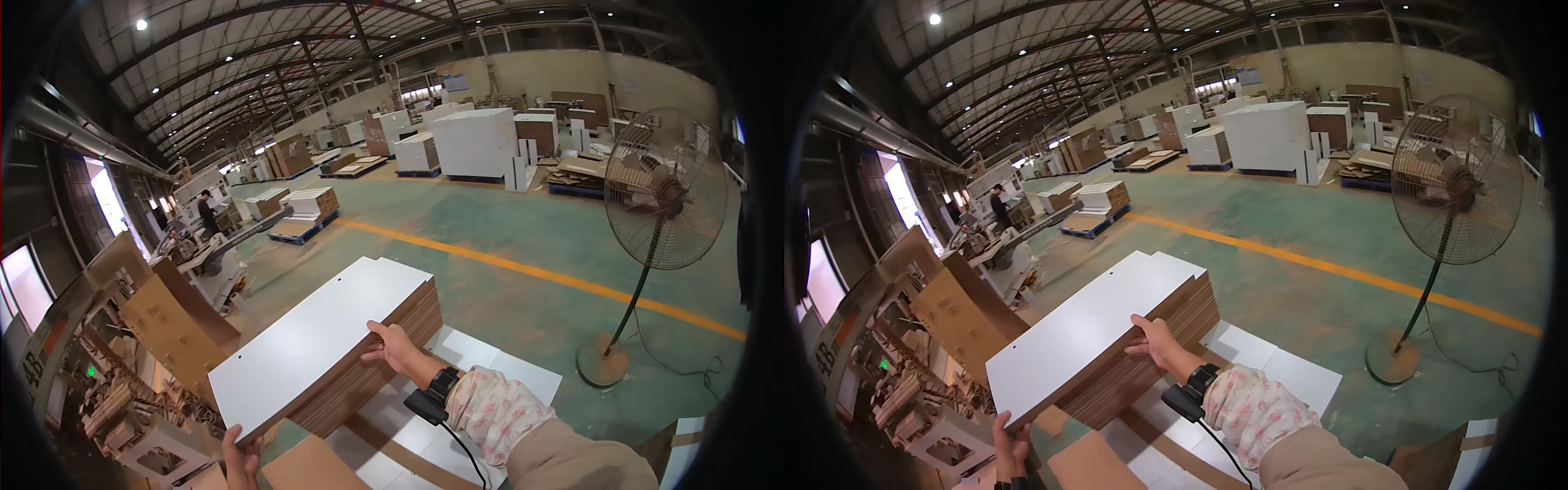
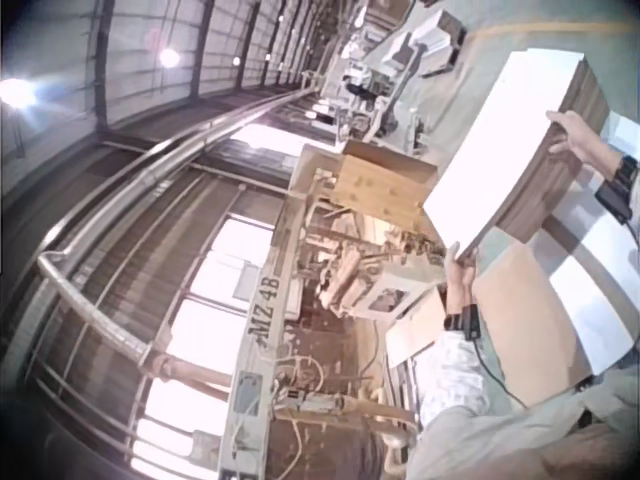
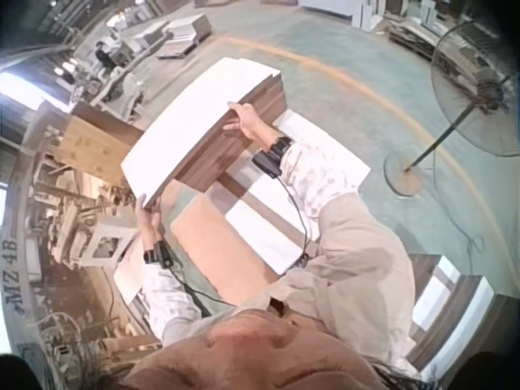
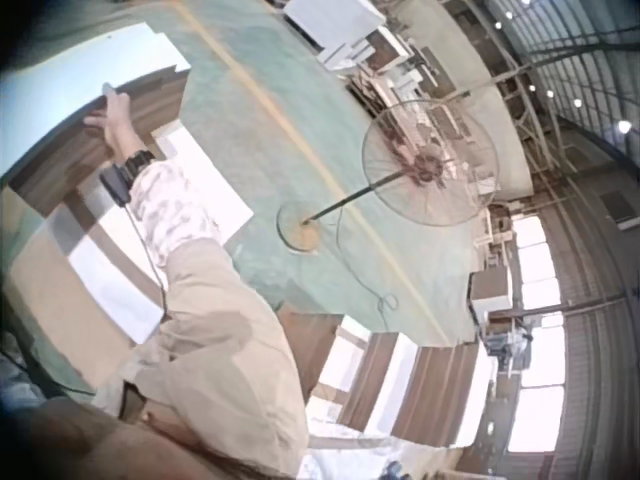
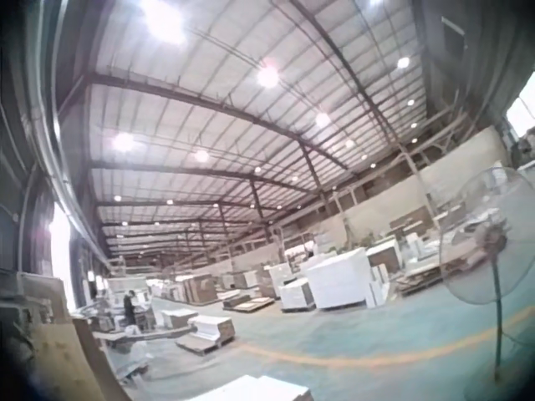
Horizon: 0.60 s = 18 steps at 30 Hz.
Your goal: The person repeatedly picks up white rectangular panels from a stack and feeds them into an edge banding machine. They guide the panels through the machine's rollers and retrieve them from the output side, placing them back onto a stack. The process is repeated for multiple panels in a continuous loop.
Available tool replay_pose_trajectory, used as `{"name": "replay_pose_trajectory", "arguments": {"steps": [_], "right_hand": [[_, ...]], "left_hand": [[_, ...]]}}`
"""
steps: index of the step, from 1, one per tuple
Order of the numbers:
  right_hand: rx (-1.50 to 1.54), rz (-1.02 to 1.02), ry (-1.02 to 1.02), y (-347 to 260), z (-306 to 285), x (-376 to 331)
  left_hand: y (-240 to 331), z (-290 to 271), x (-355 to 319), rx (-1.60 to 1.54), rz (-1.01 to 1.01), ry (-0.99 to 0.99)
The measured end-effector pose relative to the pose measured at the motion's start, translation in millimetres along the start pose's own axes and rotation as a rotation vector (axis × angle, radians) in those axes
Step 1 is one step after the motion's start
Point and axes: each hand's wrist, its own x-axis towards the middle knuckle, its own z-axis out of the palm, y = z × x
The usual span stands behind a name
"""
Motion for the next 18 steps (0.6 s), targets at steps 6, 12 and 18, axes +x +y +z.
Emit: {"name": "replay_pose_trajectory", "arguments": {"steps": [6, 12, 18], "right_hand": [[-0.076, 0.091, 0.020, 1.8, -36.8, 40.1], [-0.972, 0.024, 0.028, -68.3, -123.1, 57.3], [-0.980, -0.550, 0.113, -89.6, -192.0, 97.0]], "left_hand": [[-18.5, 19.2, 56.8, 0.157, -0.064, -0.193], [-31.8, -19.0, 81.5, 0.331, -0.189, -0.056], [-49.6, 21.8, 27.2, 0.949, 0.239, -0.014]]}}
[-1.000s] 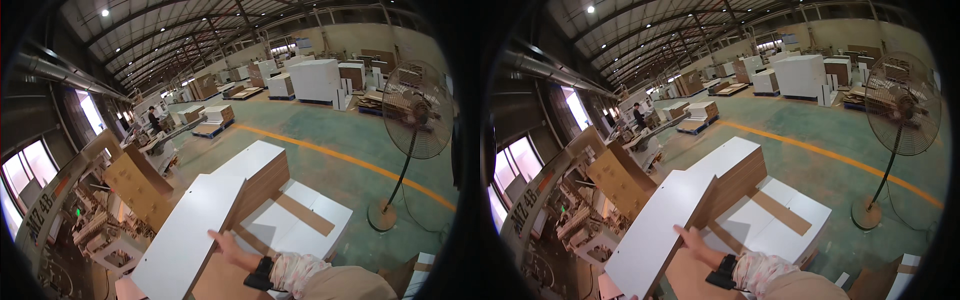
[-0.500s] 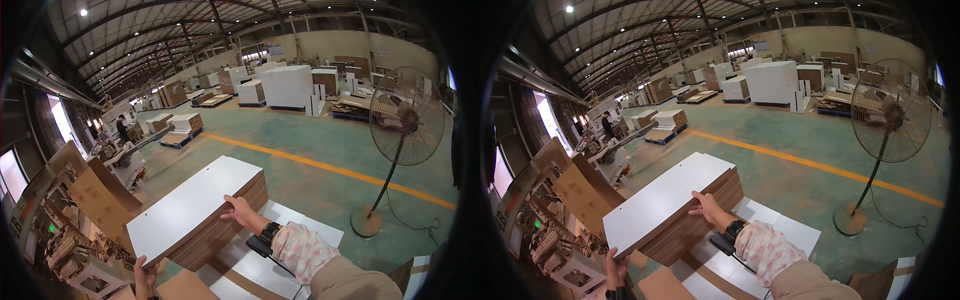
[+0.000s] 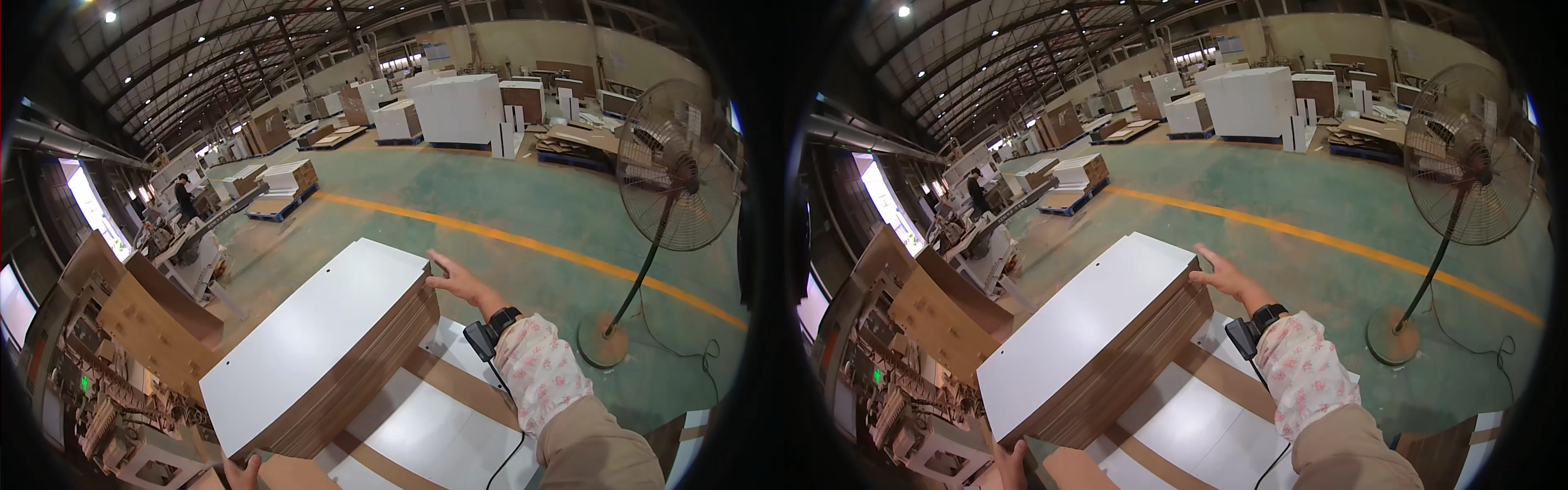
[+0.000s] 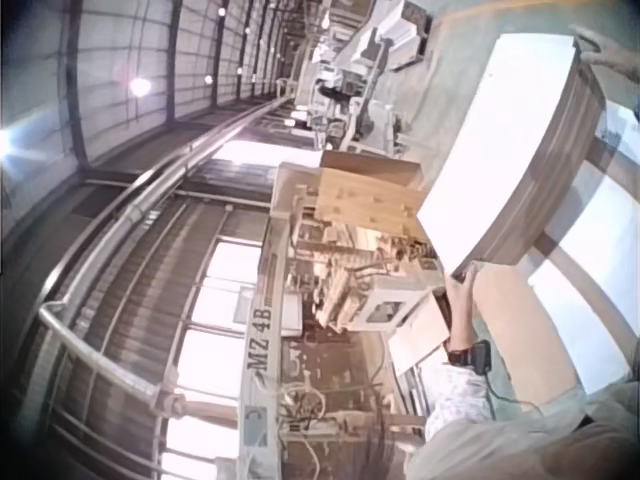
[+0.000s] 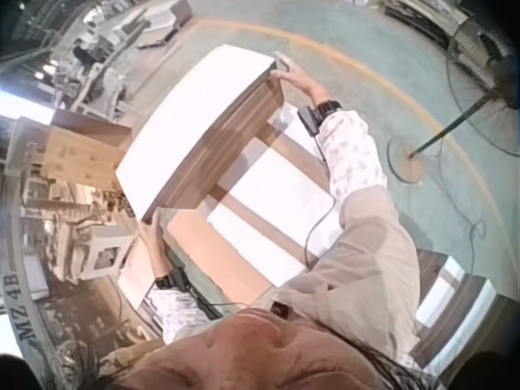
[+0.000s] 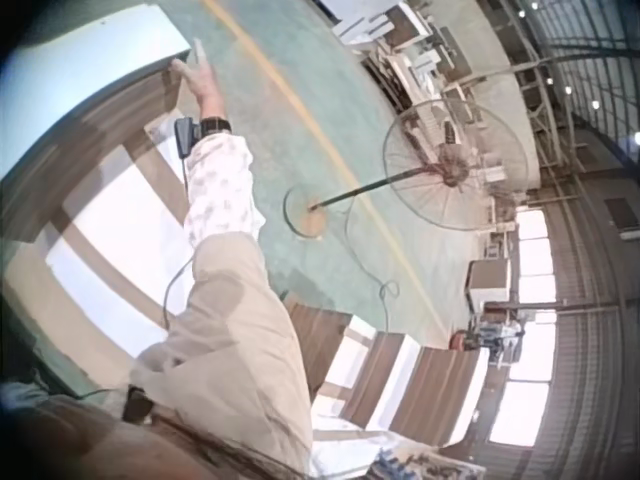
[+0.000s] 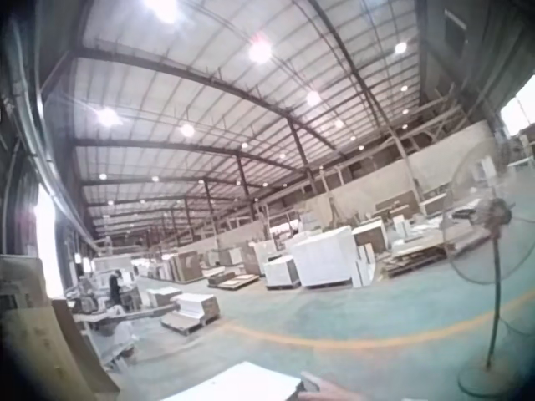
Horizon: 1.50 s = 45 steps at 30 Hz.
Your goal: The person repeatedly picks up white rectangular panels from a stack and feeds them into an edge banding machine. They guide the panels through the machine's rollers and retrieve them from the output side, placing them back onto a stack. The process is repeated for multiple panels in a continuous loop.
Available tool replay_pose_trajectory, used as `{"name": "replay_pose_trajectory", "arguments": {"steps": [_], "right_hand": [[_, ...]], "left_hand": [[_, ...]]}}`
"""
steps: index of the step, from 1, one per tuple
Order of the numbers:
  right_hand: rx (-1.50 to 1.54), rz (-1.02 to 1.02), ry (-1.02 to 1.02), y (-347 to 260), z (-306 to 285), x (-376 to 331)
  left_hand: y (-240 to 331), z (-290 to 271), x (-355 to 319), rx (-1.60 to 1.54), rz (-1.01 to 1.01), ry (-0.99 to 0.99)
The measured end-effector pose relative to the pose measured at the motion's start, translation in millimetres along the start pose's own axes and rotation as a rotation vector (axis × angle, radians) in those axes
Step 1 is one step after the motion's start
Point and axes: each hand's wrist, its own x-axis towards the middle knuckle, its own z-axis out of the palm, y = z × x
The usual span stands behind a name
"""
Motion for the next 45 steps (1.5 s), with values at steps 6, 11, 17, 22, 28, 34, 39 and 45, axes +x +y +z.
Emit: {"name": "replay_pose_trajectory", "arguments": {"steps": [6, 11, 17, 22, 28, 34, 39, 45], "right_hand": [[0.109, 0.075, -0.105, 13.3, 2.5, 10.8], [0.156, 0.017, -0.045, 23.7, 6.7, 20.1], [0.245, 0.000, 0.045, 31.8, 8.3, 22.0], [0.236, -0.001, 0.072, 23.5, 12.7, 16.0], [0.149, 0.030, 0.096, 22.7, 10.0, 19.2], [0.069, 0.048, 0.090, 20.6, 10.8, 18.1], [-0.148, -0.017, 0.172, 11.2, 8.9, -21.9], [0.432, 0.293, 0.085, -74.3, -109.7, -221.4]], "left_hand": [[6.8, 24.4, 1.0, 0.050, 0.074, 0.096], [2.6, 49.9, 4.1, 0.054, 0.273, 0.167], [4.1, 64.5, 10.3, -0.027, 0.168, 0.214], [-22.7, 66.6, 13.5, -0.015, 0.205, 0.249], [-20.9, 75.7, 8.4, -0.086, 0.257, 0.298], [-14.2, 79.6, 5.5, -0.039, 0.218, 0.348], [6.4, 65.1, -10.3, 0.223, 0.123, 0.235], [-47.7, 46.7, -89.8, -0.173, -0.046, 0.080]]}}
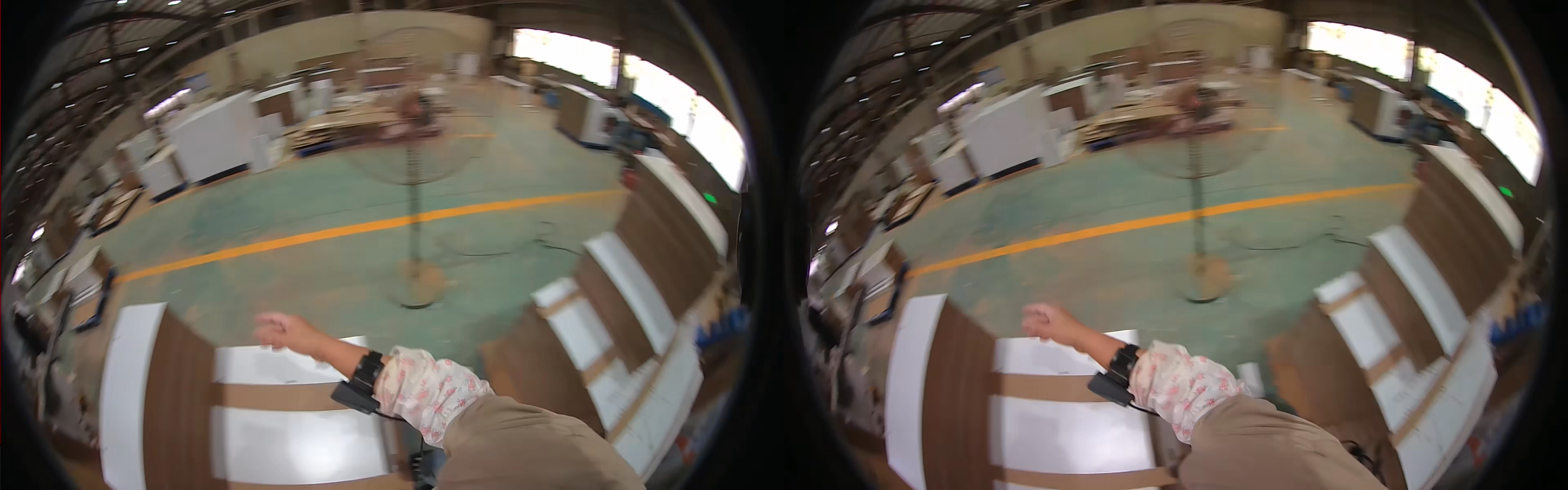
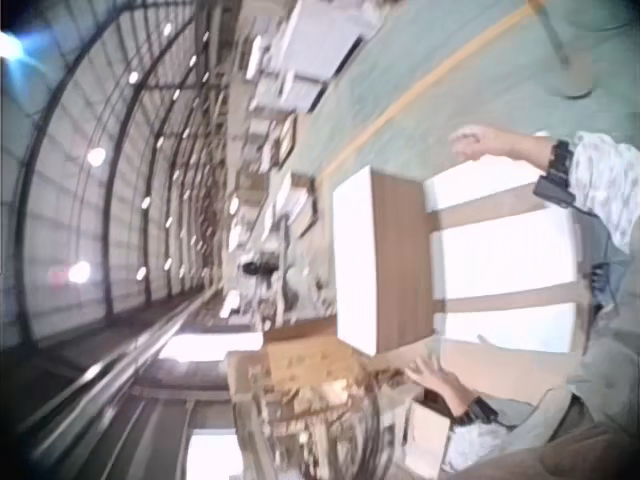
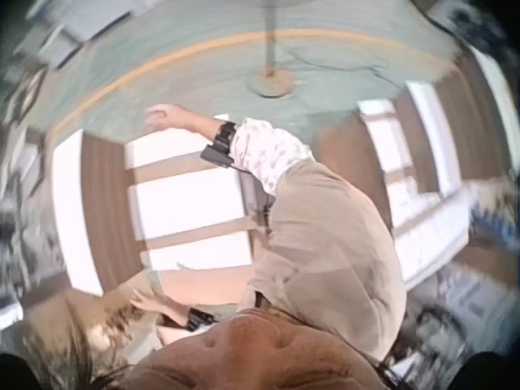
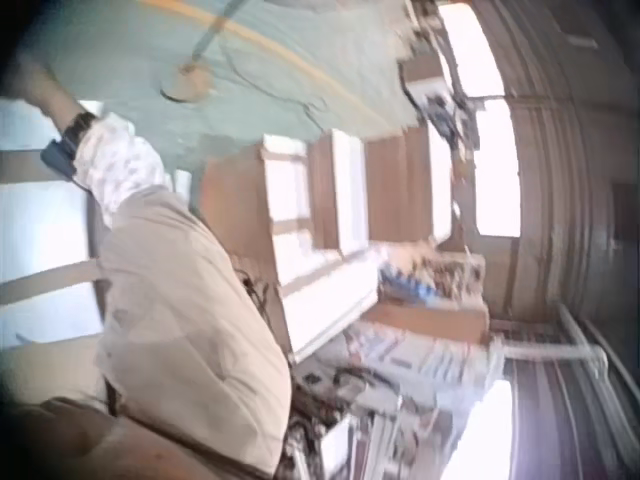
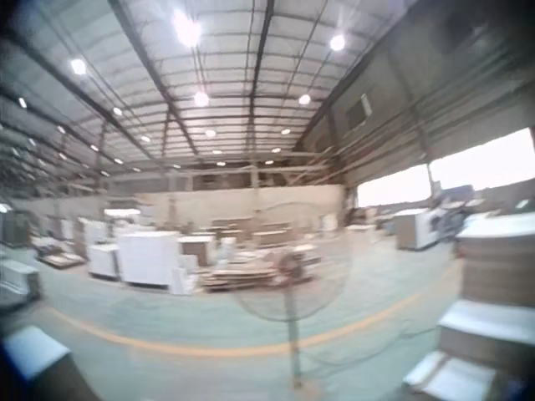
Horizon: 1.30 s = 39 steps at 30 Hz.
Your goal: The person repeatedly picks up white rectangular panels from a stack and feeds them into an edge banding machine. They guide the panels through the machine's rollers and retrieve them from the output side, placing them back onto a stack. The process is repeated for multiple panels in a continuous loop.
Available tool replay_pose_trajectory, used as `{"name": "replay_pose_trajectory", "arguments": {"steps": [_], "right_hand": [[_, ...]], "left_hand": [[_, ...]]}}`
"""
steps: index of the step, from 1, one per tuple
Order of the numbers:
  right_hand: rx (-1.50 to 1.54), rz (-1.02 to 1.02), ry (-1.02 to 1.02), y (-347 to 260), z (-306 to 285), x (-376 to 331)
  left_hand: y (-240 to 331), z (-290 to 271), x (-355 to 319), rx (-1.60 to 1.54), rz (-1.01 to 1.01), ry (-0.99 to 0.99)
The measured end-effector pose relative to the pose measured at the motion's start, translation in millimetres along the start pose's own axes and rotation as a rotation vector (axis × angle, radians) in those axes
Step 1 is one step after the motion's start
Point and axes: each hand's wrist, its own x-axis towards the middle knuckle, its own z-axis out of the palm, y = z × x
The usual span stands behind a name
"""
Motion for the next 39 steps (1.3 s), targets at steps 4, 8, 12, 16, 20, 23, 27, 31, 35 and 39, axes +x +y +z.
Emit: {"name": "replay_pose_trajectory", "arguments": {"steps": [4, 8, 12, 16, 20, 23, 27, 31, 35, 39], "right_hand": [[-0.041, 0.199, 0.410, 20.1, -84.7, -249.2], [0.240, 0.364, 0.968, -7.2, -104.3, -509.3], [0.418, 0.081, 1.379, 29.3, -149.0, -738.1], [0.429, -0.052, 1.921, -52.0, -155.0, -820.5], [0.167, -0.477, 1.994, -123.9, -214.6, -928.6], [-0.118, -0.483, 2.068, -241.8, -247.6, -971.5], [-0.728, -0.461, 2.295, -324.4, -313.4, -1004.2], [-1.138, -0.171, 2.333, -356.9, -349.2, -986.4], [-1.217, 0.040, 2.274, -364.0, -342.9, -1009.5], [-1.269, 0.198, 2.194, -367.6, -336.4, -1002.1]], "left_hand": [[18.5, 37.5, -133.8, -0.252, -0.257, -0.280], [26.2, 69.0, -228.0, -0.286, -0.356, -0.951], [51.6, 120.8, -286.3, -0.123, -0.360, -1.308], [100.7, 164.8, -378.4, -0.143, -0.264, -1.582], [142.6, 224.8, -489.6, -0.088, -0.287, -1.821], [156.3, 303.8, -577.0, -0.071, -0.191, -2.015], [221.5, 406.2, -694.8, -0.336, -0.308, -2.398], [290.2, 466.0, -775.1, -0.121, -0.031, -2.099], [334.3, 551.5, -888.8, -0.158, 0.064, -2.151], [378.9, 611.5, -979.8, -0.210, 0.211, -2.141]]}}
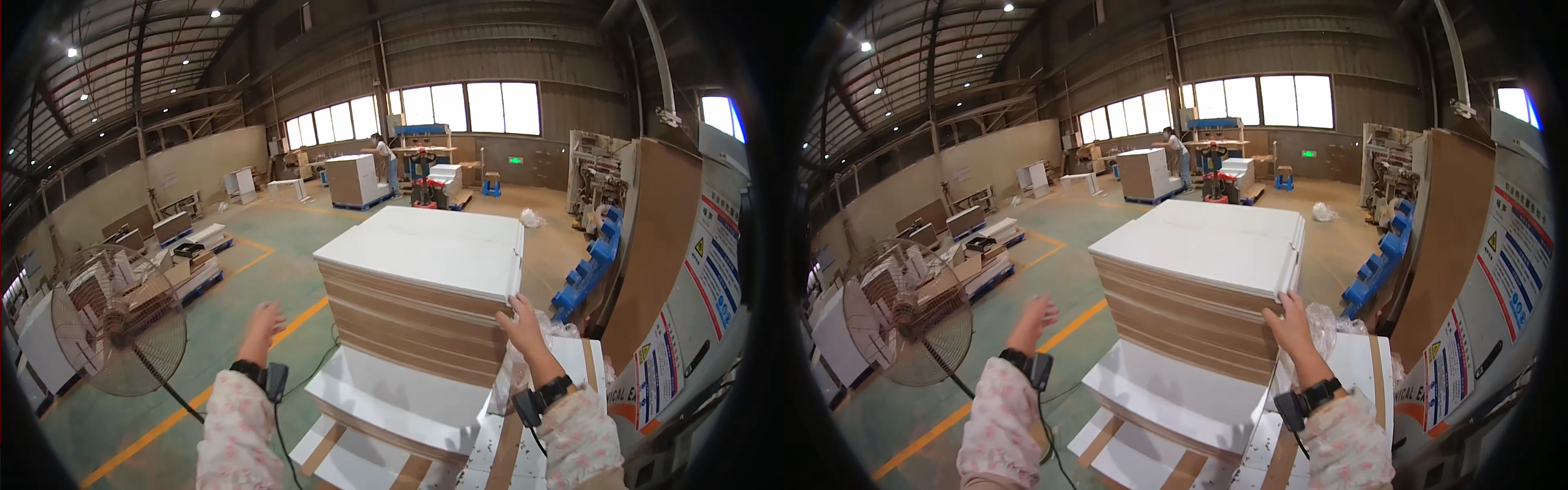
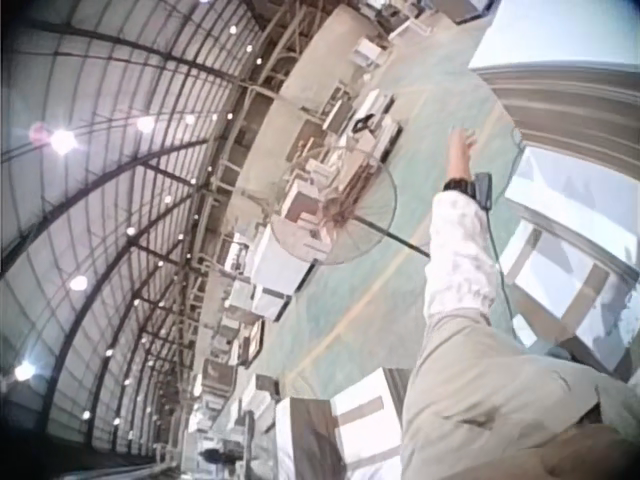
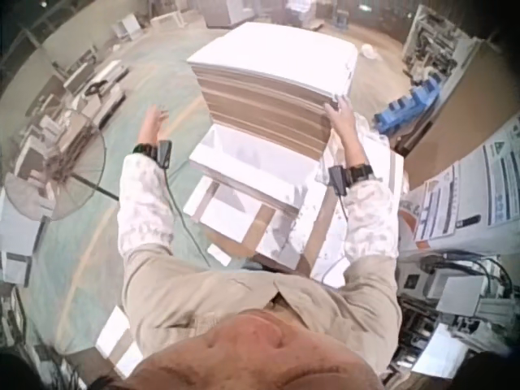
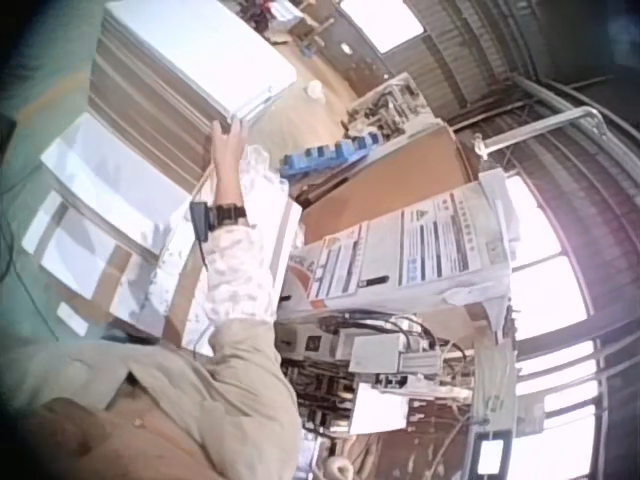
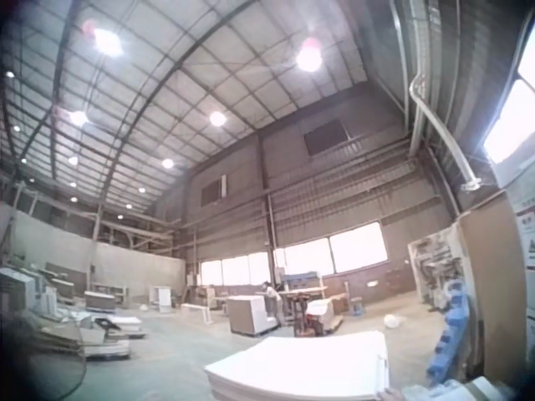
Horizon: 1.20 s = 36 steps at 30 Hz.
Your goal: The person repeatedly picks up white rectangular panels from a stack and feeds them into an edge banding machine. They guide the panels through the machine's rollers and retrieve them from the output side, placing them back onto a stack. The process is repeated for multiple panels in a continuous loop.
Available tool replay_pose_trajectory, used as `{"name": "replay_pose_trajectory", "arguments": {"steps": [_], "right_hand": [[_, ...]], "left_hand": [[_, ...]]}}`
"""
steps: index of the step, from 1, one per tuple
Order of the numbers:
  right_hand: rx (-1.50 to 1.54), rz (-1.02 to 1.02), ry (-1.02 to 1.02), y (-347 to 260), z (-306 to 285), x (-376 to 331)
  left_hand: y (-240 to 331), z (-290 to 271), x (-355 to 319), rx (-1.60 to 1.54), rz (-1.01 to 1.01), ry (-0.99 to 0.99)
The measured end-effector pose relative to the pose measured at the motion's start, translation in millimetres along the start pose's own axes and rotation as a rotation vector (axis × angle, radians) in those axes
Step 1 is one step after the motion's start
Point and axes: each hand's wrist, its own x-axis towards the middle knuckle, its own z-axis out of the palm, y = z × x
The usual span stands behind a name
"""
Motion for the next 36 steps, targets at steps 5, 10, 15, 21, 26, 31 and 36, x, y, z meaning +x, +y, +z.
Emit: {"name": "replay_pose_trajectory", "arguments": {"steps": [5, 10, 15, 21, 26, 31, 36], "right_hand": [[-0.046, 0.076, -0.029, -13.5, -5.6, 4.8], [0.014, 0.168, 0.006, -18.2, -0.1, -4.2], [-0.075, 0.122, 0.039, -16.1, -5.8, -6.6], [0.080, 0.096, 0.105, -30.9, 5.6, -0.3], [0.236, 0.215, 0.136, -25.8, -2.2, -4.3], [0.517, 0.277, 0.273, 3.7, -4.2, -4.8], [0.885, 0.549, 0.333, 4.3, -19.6, 19.4]], "left_hand": [[13.2, 61.8, 115.2, 0.096, 0.128, -0.013], [-4.4, 122.0, 188.4, 0.129, 0.234, 0.059], [-8.1, 145.5, 204.2, 0.368, 0.360, 0.070], [-6.6, 122.6, 215.6, 0.170, 0.203, 0.020], [21.9, 128.6, 154.5, 0.118, 0.075, 0.017], [-7.2, 105.5, 150.9, -0.271, -0.069, -0.178], [15.8, 76.1, 56.6, -0.425, -0.315, -0.534]]}}
